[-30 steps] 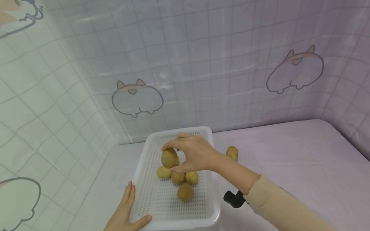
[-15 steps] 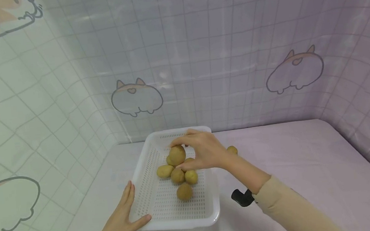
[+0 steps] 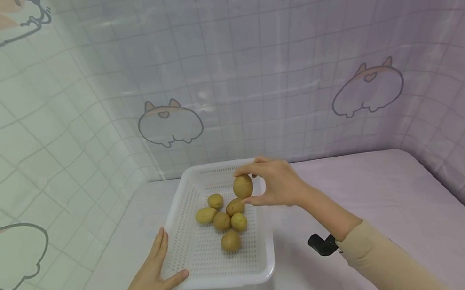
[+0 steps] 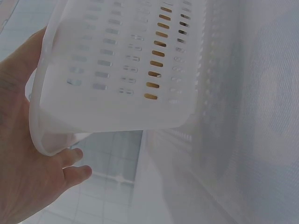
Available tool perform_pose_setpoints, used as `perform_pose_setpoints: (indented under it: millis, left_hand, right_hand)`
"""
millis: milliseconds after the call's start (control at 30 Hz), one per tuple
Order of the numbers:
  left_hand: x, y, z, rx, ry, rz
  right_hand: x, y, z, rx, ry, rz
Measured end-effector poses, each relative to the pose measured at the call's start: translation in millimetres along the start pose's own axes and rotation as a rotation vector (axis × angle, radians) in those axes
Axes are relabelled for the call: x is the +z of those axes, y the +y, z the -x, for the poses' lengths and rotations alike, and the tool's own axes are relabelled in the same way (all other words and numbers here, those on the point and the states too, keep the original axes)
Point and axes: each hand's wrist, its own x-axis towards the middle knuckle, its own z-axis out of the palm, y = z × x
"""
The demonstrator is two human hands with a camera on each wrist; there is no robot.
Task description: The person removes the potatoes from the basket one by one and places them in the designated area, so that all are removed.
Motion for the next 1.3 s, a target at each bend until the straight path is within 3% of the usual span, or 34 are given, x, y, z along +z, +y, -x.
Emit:
perform_pose_setpoints:
  millis: [433,733,1300]
  left_hand:
    - [0.9,-1.5,0.7,-0.001,0.005,0.002]
    - [-0.6,-0.4,1.0,0.009,0.003,0.001]
    - [-2.3,-2.1,2.3,-0.005,-0.004,-0.014]
  right_hand:
    - [-16,8,19.2,0.108,-0.005,0.049]
    - [-33,17,30.1,0.108,0.016,0.090]
    - [-45,29,59.5,0.203,-0.007,0.163]
